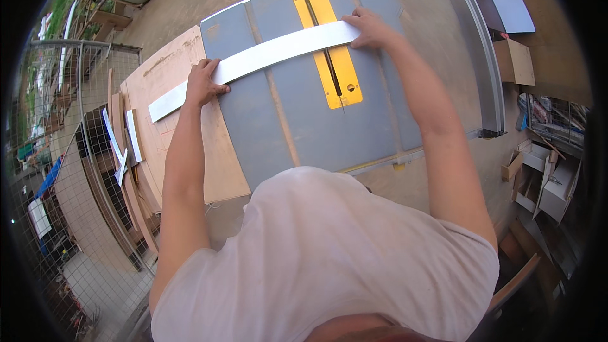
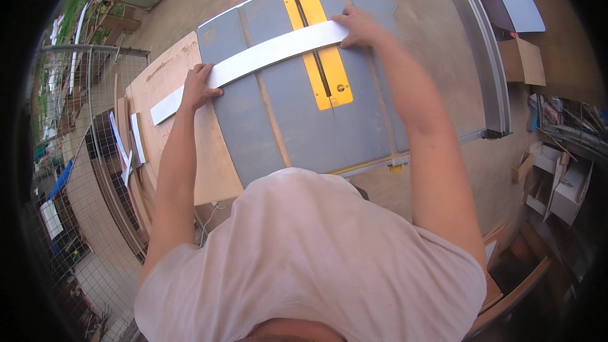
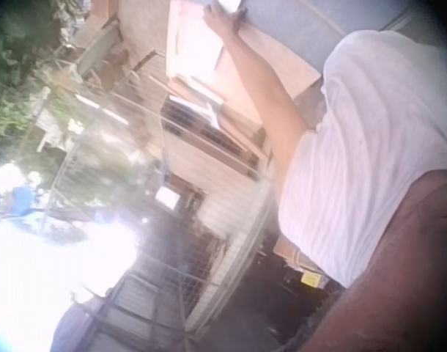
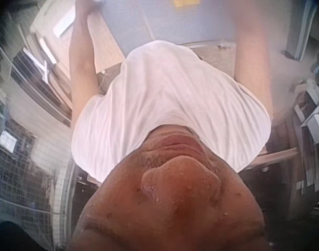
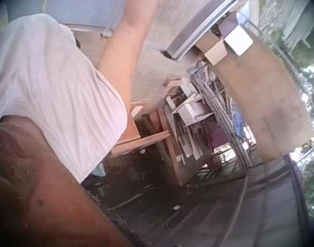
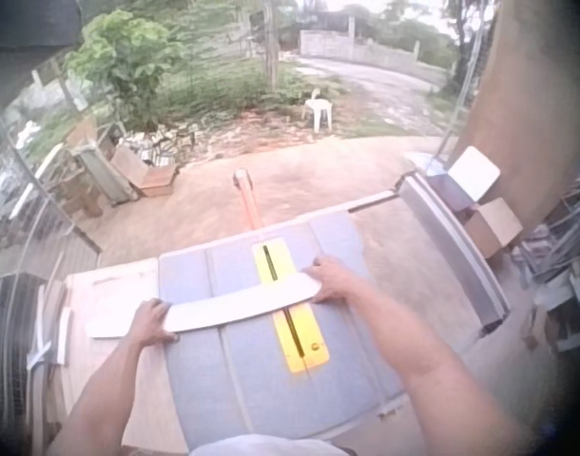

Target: The person adjusts the table saw fence and then repeatedly feeds long white wooden planks through the spinning blade to trim their edges. The person handles the planks one at a time, guiding them along the fence and collecting the cut pieces.

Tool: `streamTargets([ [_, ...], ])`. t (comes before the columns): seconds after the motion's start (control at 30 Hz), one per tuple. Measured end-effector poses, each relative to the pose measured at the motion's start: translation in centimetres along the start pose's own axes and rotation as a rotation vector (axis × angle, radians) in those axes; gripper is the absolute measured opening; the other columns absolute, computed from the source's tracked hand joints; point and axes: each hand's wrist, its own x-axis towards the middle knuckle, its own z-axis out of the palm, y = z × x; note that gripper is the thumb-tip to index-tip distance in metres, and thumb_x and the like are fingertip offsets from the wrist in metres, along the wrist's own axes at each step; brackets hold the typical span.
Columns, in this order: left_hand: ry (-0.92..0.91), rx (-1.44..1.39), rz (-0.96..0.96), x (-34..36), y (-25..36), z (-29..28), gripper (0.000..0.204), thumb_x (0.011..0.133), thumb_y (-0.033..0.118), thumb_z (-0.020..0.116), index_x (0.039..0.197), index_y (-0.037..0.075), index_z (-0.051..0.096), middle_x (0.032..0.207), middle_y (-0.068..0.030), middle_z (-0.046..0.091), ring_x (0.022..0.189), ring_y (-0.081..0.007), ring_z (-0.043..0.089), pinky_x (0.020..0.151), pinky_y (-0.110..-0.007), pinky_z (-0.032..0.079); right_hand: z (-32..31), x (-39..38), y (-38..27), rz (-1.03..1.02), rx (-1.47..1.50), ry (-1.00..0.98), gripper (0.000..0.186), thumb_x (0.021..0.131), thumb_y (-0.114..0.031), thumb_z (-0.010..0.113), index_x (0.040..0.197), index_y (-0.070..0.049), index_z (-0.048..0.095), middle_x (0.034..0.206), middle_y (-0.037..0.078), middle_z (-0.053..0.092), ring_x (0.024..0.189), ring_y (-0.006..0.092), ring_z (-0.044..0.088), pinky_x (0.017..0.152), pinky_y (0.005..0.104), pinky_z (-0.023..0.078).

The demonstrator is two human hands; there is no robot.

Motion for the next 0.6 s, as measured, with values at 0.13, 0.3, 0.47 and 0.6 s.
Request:
streamTargets([
  [0.13,0.009,-0.006,0.011,0.8,-1.0,0.2,0.095,0.059,0.028,0.098,0.145,0.017,0.061,0.145,-0.0080,0.059,0.132,-0.0342,0.052,0.116,-0.042,0.045,-0.4,0.6,-0.4,0.024,0.008,-0.019,0.081,0.073,-0.022,0.085,0.149,-0.017,0.057,0.145,0.015,0.054,0.138,0.0329,0.049,0.117,0.0401,0.042],
  [0.3,0.020,-0.039,0.017,1.4,-1.2,0.1,0.094,0.059,0.027,0.098,0.145,0.016,0.061,0.146,-0.0098,0.058,0.132,-0.0349,0.052,0.117,-0.042,0.044,-1.4,1.3,-1.0,0.053,-0.045,-0.058,0.082,0.074,-0.023,0.087,0.149,-0.016,0.057,0.144,0.014,0.054,0.138,0.0328,0.049,0.118,0.0397,0.041],
  [0.47,-0.005,-0.033,-0.002,1.9,-1.1,-0.5,0.094,0.061,0.030,0.098,0.147,0.020,0.061,0.146,-0.0077,0.057,0.134,-0.0325,0.051,0.118,-0.041,0.043,-1.9,2.3,-0.9,0.048,-0.129,-0.042,0.082,0.074,-0.026,0.088,0.149,-0.017,0.058,0.143,0.016,0.056,0.138,0.0342,0.049,0.117,0.0405,0.042],
  [0.6,0.012,-0.003,-0.021,2.9,-1.8,-0.3,0.093,0.062,0.031,0.098,0.147,0.022,0.061,0.146,-0.0067,0.057,0.133,-0.0314,0.051,0.119,-0.040,0.043,-2.3,3.2,-1.2,0.052,-0.132,-0.056,0.081,0.074,-0.026,0.088,0.149,-0.018,0.058,0.144,0.016,0.055,0.139,0.0342,0.049,0.118,0.0412,0.041],
])
